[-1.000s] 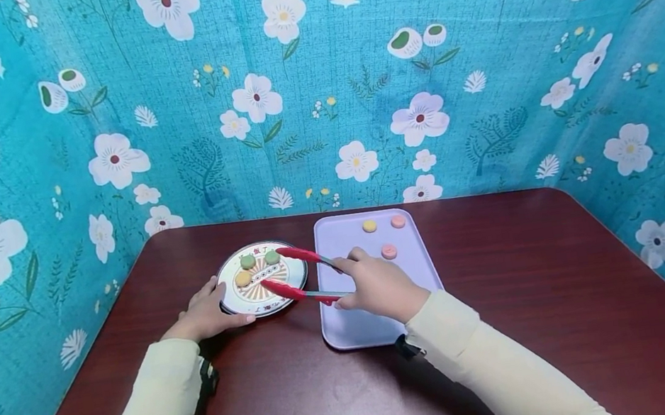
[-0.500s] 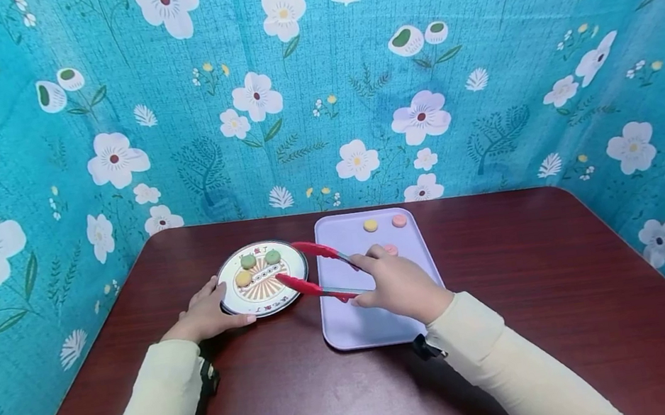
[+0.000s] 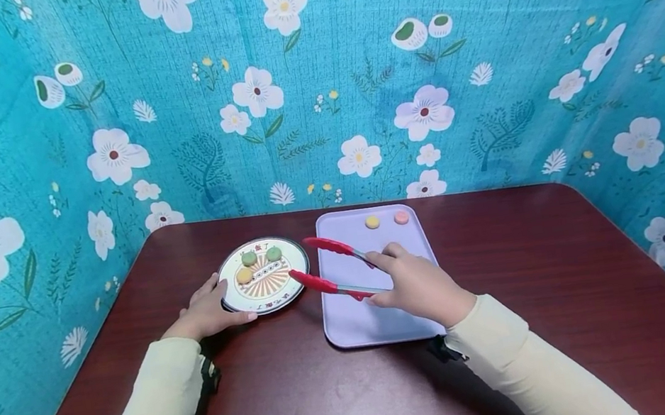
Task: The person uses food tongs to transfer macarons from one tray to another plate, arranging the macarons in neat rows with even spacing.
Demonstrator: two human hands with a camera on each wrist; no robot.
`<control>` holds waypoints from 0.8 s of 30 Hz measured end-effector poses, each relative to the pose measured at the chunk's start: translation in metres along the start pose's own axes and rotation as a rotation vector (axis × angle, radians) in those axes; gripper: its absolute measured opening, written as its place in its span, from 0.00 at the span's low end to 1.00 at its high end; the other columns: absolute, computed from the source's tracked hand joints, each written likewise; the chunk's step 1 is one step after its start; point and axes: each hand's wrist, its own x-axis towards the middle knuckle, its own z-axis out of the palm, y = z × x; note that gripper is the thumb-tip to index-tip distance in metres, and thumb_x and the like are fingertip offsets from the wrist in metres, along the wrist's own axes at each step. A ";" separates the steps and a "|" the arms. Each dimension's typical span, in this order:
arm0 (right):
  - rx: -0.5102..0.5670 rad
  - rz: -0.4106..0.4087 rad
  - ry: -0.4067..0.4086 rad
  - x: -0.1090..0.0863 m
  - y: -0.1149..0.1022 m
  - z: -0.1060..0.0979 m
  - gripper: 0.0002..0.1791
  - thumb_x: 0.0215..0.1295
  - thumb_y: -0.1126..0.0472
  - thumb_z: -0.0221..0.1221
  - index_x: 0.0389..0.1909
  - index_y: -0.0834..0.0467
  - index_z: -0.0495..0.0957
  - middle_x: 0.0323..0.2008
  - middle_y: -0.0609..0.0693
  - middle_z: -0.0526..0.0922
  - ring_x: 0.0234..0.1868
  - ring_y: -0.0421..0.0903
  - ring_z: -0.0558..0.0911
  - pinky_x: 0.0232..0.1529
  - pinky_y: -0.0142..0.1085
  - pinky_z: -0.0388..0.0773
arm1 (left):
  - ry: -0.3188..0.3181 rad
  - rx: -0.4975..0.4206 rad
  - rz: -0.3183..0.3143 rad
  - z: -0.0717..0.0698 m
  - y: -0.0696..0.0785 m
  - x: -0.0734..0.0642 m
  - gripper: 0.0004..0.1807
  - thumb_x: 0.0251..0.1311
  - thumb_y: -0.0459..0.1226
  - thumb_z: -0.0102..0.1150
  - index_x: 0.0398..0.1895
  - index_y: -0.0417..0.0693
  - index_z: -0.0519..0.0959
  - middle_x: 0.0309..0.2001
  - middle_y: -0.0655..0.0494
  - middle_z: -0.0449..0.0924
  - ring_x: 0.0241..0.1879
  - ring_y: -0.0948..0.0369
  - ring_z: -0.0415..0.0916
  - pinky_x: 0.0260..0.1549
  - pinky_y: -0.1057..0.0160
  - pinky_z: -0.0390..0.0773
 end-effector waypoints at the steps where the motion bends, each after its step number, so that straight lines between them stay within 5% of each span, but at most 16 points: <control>1: -0.004 -0.005 0.003 -0.001 0.001 0.000 0.38 0.47 0.49 0.74 0.61 0.57 0.75 0.43 0.52 0.74 0.23 0.40 0.73 0.24 0.31 0.73 | -0.001 -0.005 0.001 0.000 0.000 0.000 0.64 0.44 0.62 0.68 0.75 0.36 0.47 0.74 0.34 0.37 0.70 0.34 0.38 0.59 0.23 0.41; 9: -0.014 -0.025 0.028 -0.012 0.013 0.001 0.38 0.46 0.49 0.75 0.59 0.58 0.75 0.50 0.56 0.76 0.23 0.39 0.74 0.25 0.33 0.77 | -0.016 -0.009 0.009 -0.002 0.003 -0.002 0.63 0.45 0.60 0.68 0.75 0.35 0.47 0.74 0.33 0.36 0.69 0.33 0.38 0.59 0.23 0.39; 24: -0.033 0.042 0.010 -0.023 0.030 0.003 0.40 0.48 0.49 0.74 0.63 0.57 0.73 0.42 0.56 0.76 0.20 0.41 0.72 0.22 0.31 0.72 | -0.019 -0.005 0.002 -0.002 0.003 -0.002 0.63 0.46 0.60 0.68 0.75 0.35 0.47 0.74 0.34 0.36 0.70 0.33 0.37 0.59 0.23 0.39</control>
